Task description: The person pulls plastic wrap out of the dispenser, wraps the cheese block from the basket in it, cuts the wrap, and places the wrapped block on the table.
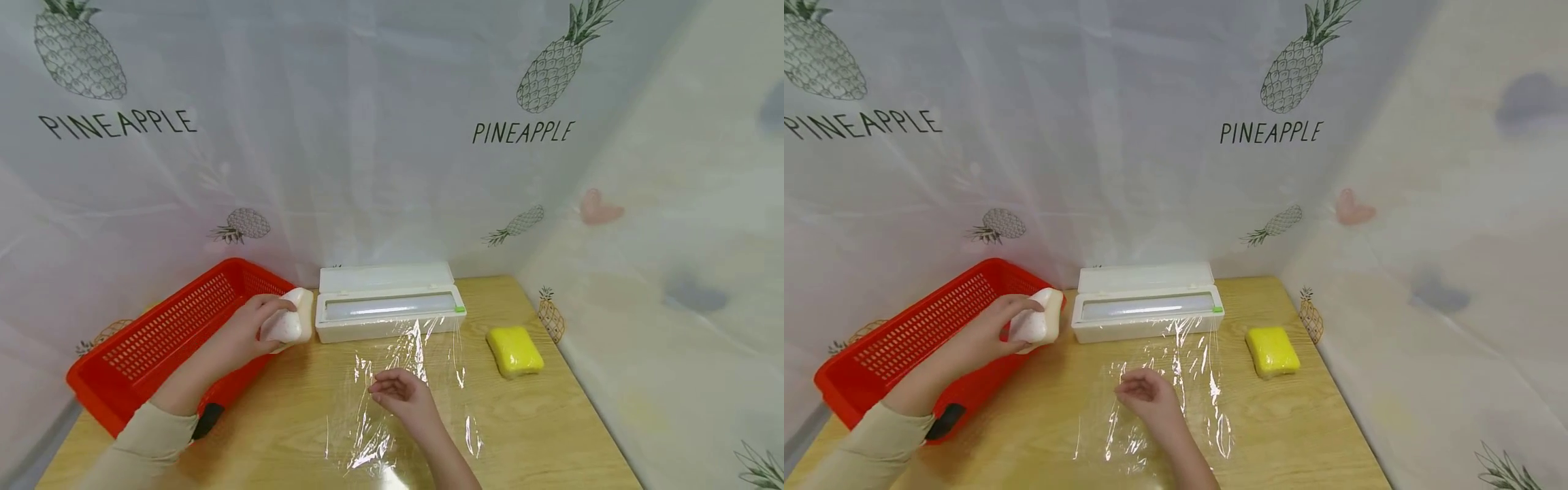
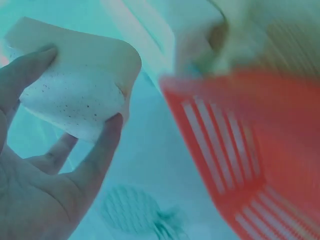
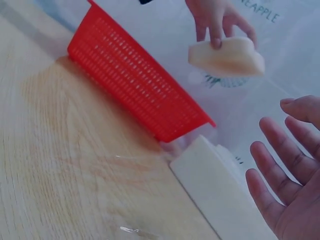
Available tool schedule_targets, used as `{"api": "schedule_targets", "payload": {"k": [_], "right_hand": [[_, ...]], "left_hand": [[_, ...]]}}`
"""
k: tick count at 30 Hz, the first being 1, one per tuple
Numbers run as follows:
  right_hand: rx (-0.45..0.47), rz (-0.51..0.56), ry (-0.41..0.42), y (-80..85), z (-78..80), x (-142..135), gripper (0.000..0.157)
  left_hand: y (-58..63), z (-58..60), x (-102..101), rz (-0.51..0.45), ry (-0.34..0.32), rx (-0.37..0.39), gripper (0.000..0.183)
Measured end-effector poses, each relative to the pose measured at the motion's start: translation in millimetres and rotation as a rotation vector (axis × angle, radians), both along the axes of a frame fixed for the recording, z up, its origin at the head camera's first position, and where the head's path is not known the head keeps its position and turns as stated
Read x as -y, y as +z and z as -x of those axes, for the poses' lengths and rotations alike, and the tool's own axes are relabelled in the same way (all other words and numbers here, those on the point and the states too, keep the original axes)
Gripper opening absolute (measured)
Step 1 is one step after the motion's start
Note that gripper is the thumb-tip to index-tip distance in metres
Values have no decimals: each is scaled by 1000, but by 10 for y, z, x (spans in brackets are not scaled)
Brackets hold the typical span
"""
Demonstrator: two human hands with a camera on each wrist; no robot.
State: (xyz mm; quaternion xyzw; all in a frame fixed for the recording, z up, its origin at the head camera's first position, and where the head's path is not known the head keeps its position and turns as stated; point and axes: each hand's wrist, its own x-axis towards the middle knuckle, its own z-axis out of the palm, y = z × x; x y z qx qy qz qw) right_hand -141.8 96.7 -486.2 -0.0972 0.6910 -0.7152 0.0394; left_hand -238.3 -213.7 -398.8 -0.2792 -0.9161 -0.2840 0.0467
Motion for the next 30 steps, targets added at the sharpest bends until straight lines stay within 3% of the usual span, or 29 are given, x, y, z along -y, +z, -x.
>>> {"api": "schedule_targets", "payload": {"k": [8, 14, 20, 25, 30], "right_hand": [[5, 86, -58, 79, -14, -29, 46], [-13, 148, -62, 140, 22, -23, 63], [33, 129, -73, 123, -45, -52, 63], [101, 154, -136, 62, -110, -129, 57], [131, 189, -208, -2, -175, -265, 52]], "left_hand": [[-337, -299, -630, -93, -44, -68, 57], [-474, -485, -960, -154, -29, -96, 59], [-598, -679, -1211, -166, 12, -25, 62], [-659, -812, -1377, -226, 55, 52, 71], [-749, -885, -1472, -474, 182, 234, 82]]}}
